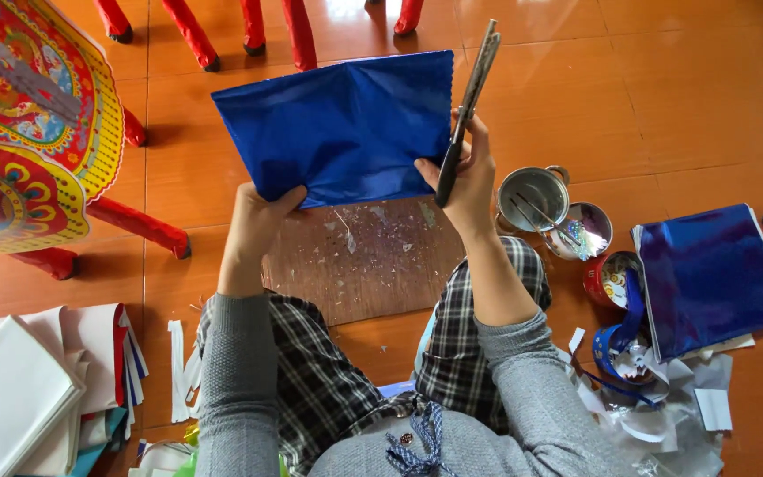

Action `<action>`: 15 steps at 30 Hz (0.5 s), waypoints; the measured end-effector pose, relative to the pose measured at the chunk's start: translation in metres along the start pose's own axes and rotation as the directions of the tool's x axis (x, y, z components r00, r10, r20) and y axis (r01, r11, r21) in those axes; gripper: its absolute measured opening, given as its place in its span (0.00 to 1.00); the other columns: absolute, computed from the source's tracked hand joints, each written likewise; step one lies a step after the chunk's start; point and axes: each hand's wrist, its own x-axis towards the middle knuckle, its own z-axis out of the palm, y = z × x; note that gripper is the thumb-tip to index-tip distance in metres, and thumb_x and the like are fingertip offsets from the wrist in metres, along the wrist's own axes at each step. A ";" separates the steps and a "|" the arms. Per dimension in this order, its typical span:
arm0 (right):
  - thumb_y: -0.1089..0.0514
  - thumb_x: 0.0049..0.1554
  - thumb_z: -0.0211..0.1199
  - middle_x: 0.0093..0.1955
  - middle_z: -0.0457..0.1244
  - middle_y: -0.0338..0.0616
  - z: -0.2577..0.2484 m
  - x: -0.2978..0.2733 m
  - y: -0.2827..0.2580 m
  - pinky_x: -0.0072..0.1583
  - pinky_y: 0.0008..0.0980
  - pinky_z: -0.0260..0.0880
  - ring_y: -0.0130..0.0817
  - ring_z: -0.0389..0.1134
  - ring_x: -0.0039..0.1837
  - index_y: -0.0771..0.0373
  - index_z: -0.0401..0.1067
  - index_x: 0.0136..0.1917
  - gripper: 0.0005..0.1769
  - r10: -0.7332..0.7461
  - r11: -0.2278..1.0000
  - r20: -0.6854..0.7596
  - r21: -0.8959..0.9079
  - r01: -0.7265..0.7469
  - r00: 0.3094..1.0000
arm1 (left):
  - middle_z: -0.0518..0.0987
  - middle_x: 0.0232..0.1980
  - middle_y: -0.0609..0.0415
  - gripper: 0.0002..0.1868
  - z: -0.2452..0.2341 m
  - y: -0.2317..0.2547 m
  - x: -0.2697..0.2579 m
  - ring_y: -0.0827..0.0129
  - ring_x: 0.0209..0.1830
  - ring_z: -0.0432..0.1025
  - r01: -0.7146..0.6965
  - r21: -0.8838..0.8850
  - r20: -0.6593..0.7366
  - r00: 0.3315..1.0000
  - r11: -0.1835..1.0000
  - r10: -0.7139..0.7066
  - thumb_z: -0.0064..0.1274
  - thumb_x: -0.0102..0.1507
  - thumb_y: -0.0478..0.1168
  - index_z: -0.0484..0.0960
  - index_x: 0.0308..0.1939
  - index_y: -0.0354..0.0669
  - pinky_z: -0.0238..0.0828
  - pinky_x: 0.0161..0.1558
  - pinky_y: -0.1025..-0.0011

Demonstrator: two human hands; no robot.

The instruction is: Decorating red horse models with blue foil and white paper strips using scissors and glue

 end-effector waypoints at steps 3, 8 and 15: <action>0.65 0.50 0.76 0.36 0.64 0.46 -0.002 0.006 -0.007 0.39 0.23 0.67 0.29 0.67 0.38 0.61 0.56 0.71 0.42 -0.008 1.000 0.023 -0.009 0.009 1.000 | 0.76 0.21 0.45 0.09 -0.008 0.023 -0.007 0.59 0.21 0.77 0.039 -0.125 -0.001 0.999 0.991 -0.039 0.62 0.57 0.29 0.78 0.24 0.33 0.78 0.26 0.66; 0.66 0.52 0.73 0.36 0.66 0.49 -0.022 0.003 -0.004 0.39 0.22 0.67 0.30 0.67 0.36 0.61 0.55 0.71 0.39 0.051 0.986 -0.027 0.157 -0.047 0.998 | 0.79 0.27 0.42 0.03 -0.030 0.026 -0.002 0.44 0.29 0.79 -0.002 -0.381 -0.072 0.997 0.925 -0.028 0.59 0.58 0.25 0.81 0.31 0.33 0.81 0.31 0.47; 0.52 0.47 0.72 0.35 0.66 0.59 -0.018 -0.049 0.012 0.40 0.32 0.73 0.43 0.72 0.37 0.65 0.54 0.65 0.40 0.177 0.867 0.457 0.347 -0.357 0.872 | 0.82 0.33 0.45 0.05 -0.052 0.018 0.000 0.49 0.33 0.80 -0.083 -0.632 -0.177 0.983 0.771 -0.040 0.55 0.60 0.24 0.81 0.33 0.35 0.83 0.36 0.48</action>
